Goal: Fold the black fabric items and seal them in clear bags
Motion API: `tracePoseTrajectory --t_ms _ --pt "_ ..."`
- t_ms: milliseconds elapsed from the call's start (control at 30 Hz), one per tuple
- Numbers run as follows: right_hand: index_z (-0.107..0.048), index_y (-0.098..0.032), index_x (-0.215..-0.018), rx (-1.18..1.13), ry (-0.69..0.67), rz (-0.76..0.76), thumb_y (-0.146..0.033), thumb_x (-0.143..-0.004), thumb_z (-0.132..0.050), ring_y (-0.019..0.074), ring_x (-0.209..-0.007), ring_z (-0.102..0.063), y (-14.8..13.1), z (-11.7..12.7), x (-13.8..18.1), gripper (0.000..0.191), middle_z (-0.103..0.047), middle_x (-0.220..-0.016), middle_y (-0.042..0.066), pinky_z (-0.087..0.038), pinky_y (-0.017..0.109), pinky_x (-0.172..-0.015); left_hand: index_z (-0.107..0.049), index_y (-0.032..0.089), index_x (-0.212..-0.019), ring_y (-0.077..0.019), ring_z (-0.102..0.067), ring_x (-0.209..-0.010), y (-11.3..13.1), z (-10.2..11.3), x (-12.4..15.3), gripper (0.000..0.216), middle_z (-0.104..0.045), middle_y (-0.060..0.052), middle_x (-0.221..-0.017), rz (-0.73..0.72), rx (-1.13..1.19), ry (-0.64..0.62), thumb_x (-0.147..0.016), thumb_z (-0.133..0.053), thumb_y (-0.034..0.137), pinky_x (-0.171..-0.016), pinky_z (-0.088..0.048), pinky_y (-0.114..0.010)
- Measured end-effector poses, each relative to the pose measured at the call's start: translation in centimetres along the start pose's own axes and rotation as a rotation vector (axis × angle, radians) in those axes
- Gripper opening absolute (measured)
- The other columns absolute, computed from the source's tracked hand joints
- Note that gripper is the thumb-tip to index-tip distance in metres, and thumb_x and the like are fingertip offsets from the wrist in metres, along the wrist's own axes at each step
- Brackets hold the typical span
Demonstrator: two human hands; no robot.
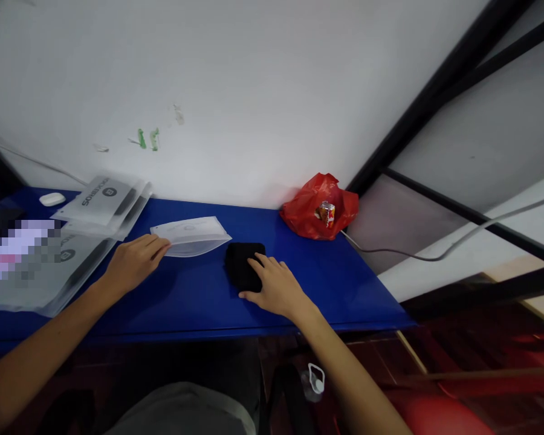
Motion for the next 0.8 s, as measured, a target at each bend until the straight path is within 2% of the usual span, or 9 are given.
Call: tracePoseTrajectory --t_ms 67,167,267,367,467,600,700,800 --pt "-0.053 -0.013 -0.127 0.037 0.079 0.054 -0.045 -0.073 -0.066 0.0348 -0.124 -0.046 -0.3 0.2 -0.2 0.064 -0.050 -0.135 0.018 -0.036 0.054 -0.102 -0.064 0.016 -0.078 -0.0145 -0.059 -0.065 0.0 0.0 0.0 0.029 -0.062 -0.002 -0.067 0.003 0.000 -0.003 -0.094 -0.041 0.021 -0.052 -0.037 -0.024" --pt "-0.056 -0.010 -0.120 0.048 0.155 0.137 -0.034 -0.071 -0.066 0.0332 -0.129 -0.041 -0.6 -0.1 -0.5 0.055 -0.048 -0.136 0.020 -0.030 0.053 -0.108 -0.064 0.016 -0.078 -0.0146 -0.059 -0.064 0.0 0.0 -0.1 0.030 -0.062 -0.002 -0.067 0.013 -0.005 -0.008 -0.094 -0.040 0.022 -0.051 -0.036 -0.024" --pt "-0.052 -0.007 -0.121 0.001 0.170 0.172 -0.021 -0.069 -0.064 0.0315 -0.131 -0.040 -0.6 -1.1 -0.8 0.056 -0.043 -0.139 0.023 -0.033 0.051 -0.108 -0.064 0.016 -0.078 -0.0142 -0.059 -0.064 -0.1 -0.1 -0.1 0.030 -0.063 -0.002 -0.068 0.033 0.008 -0.031 -0.094 -0.039 0.022 -0.051 -0.037 -0.024" --pt "-0.044 -0.010 -0.129 -0.041 0.196 0.173 -0.013 -0.067 -0.060 0.0289 -0.128 -0.044 -0.6 -1.9 -1.2 0.063 -0.047 -0.136 0.021 -0.038 0.048 -0.105 -0.064 0.016 -0.079 -0.0145 -0.059 -0.065 -0.1 0.0 -0.1 0.030 -0.063 -0.003 -0.070 0.046 0.005 -0.046 -0.094 -0.039 0.023 -0.053 -0.038 -0.024" --pt "-0.040 -0.013 -0.133 -0.046 0.234 0.155 -0.012 -0.068 -0.059 0.0284 -0.125 -0.047 -0.7 -2.2 -1.6 0.067 -0.051 -0.133 0.018 -0.040 0.048 -0.104 -0.063 0.016 -0.080 -0.0165 -0.059 -0.070 0.1 0.3 -0.5 0.028 -0.062 -0.004 -0.071 0.051 -0.030 -0.069 -0.094 -0.039 0.022 -0.055 -0.039 -0.026" --pt "-0.049 -0.014 -0.125 -0.021 0.272 0.126 -0.015 -0.071 -0.061 0.0306 -0.123 -0.049 -0.8 -2.0 -2.2 0.055 -0.055 -0.128 0.019 -0.037 0.052 -0.105 -0.062 0.015 -0.080 -0.0194 -0.058 -0.075 0.6 0.2 -1.0 0.026 -0.061 -0.006 -0.076 0.071 -0.062 -0.164 -0.093 -0.039 0.017 -0.060 -0.042 -0.029" --pt "-0.052 -0.015 -0.119 -0.011 0.271 0.128 -0.013 -0.069 -0.061 0.0310 -0.129 -0.041 -0.9 -1.9 -2.8 0.051 -0.050 -0.133 0.018 -0.031 0.055 -0.108 -0.060 0.014 -0.084 -0.0207 -0.058 -0.078 0.9 -0.1 -1.3 0.024 -0.059 -0.007 -0.080 0.092 -0.079 -0.251 -0.090 -0.038 0.010 -0.063 -0.044 -0.030" --pt "-0.052 -0.013 -0.118 -0.030 0.208 0.106 -0.007 -0.065 -0.060 0.0298 -0.131 -0.040 -0.8 -2.0 -3.4 0.055 -0.046 -0.138 0.019 -0.031 0.051 -0.109 -0.059 0.013 -0.090 -0.0223 -0.057 -0.084 1.2 -0.2 -1.7 0.022 -0.059 -0.009 -0.087 0.094 -0.091 -0.317 -0.086 -0.039 0.004 -0.064 -0.045 -0.031"
Point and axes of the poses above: each hand's wrist, its own x-axis away from the middle knuckle, its own z-axis out of the back of the hand, y = z × x, the point moved 6 cm from there along -x, towards the middle knuckle
